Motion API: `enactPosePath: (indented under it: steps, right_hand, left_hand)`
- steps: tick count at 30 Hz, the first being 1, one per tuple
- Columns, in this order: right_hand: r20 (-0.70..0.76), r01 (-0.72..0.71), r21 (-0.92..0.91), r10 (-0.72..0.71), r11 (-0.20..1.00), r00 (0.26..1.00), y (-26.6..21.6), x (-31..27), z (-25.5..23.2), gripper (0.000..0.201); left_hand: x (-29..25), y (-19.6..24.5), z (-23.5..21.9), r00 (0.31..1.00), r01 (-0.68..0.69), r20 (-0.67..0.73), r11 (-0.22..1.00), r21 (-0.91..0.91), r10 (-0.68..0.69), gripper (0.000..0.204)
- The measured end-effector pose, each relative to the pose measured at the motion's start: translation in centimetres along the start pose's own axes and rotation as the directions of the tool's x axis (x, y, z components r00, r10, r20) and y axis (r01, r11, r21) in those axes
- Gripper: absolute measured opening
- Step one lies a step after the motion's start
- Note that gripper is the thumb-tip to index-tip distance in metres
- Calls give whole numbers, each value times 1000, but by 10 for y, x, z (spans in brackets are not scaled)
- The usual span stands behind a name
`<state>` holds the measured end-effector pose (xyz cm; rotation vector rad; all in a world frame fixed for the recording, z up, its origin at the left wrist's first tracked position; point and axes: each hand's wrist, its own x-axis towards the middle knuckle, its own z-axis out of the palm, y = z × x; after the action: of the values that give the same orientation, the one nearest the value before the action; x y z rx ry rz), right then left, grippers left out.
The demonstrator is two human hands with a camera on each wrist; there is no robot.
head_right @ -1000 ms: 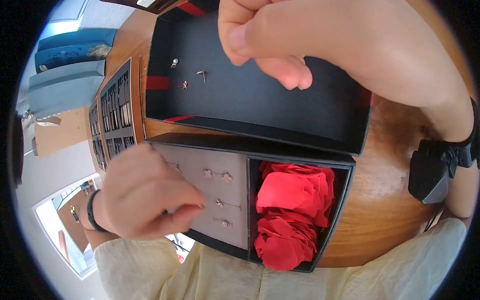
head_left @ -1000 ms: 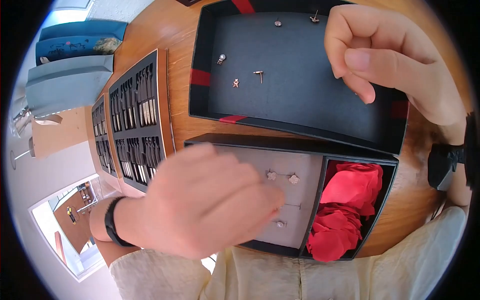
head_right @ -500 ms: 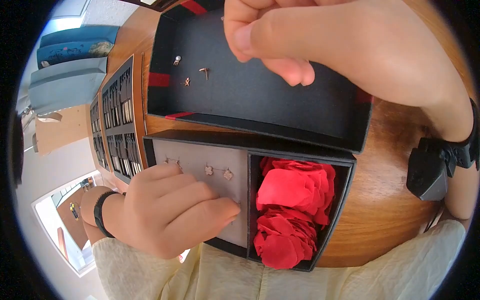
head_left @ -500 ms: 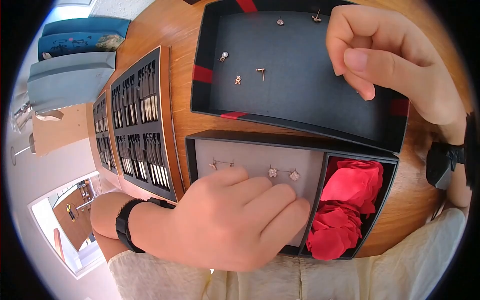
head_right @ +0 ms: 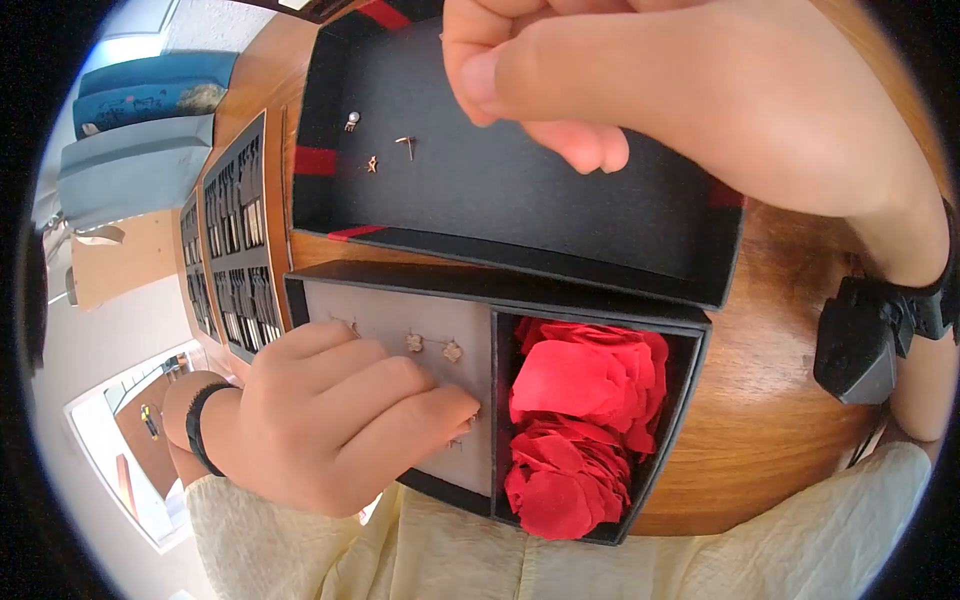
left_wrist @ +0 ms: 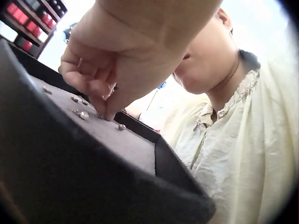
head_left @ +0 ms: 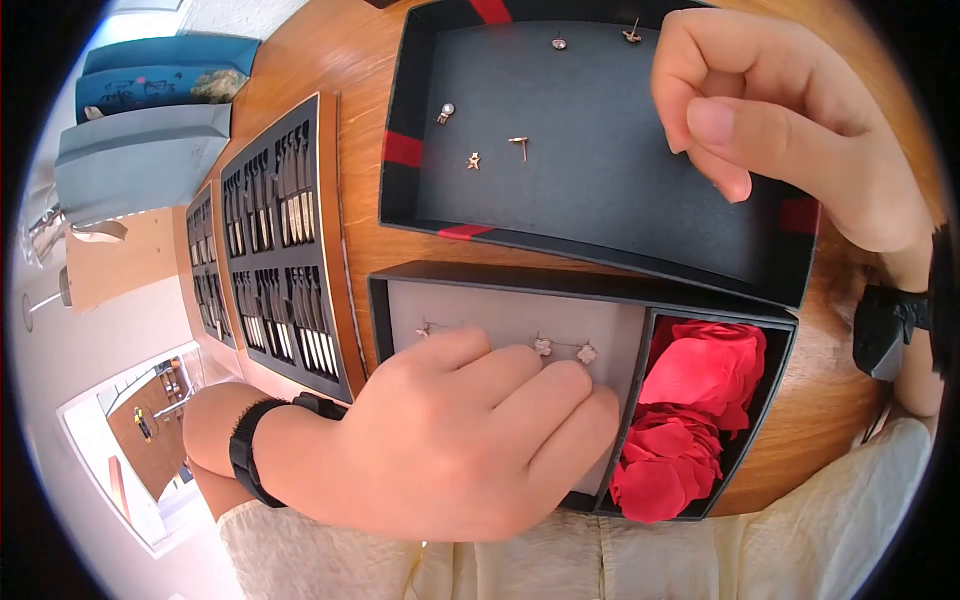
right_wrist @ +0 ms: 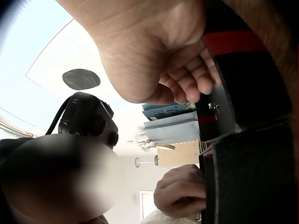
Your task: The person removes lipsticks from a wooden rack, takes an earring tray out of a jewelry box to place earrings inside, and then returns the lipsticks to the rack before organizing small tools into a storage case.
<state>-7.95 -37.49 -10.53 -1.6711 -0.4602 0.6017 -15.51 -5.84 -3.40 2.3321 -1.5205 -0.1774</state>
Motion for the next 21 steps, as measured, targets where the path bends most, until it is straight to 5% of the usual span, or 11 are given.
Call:
enactPosePath:
  steps: [10, 21]
  right_hand:
    - [7, 2, -19, -1, 1000, 1000, -14, 20, 14, 26]
    - [5, 2, -37, -2, 999, 1000, -16, 23, 15, 26]
  left_hand:
    - [0, 3, 3, 999, 25, -44, 997, -75, -28, 27]
    - [-4, -10, -17, 995, 55, 90, 992, -111, -45, 30]
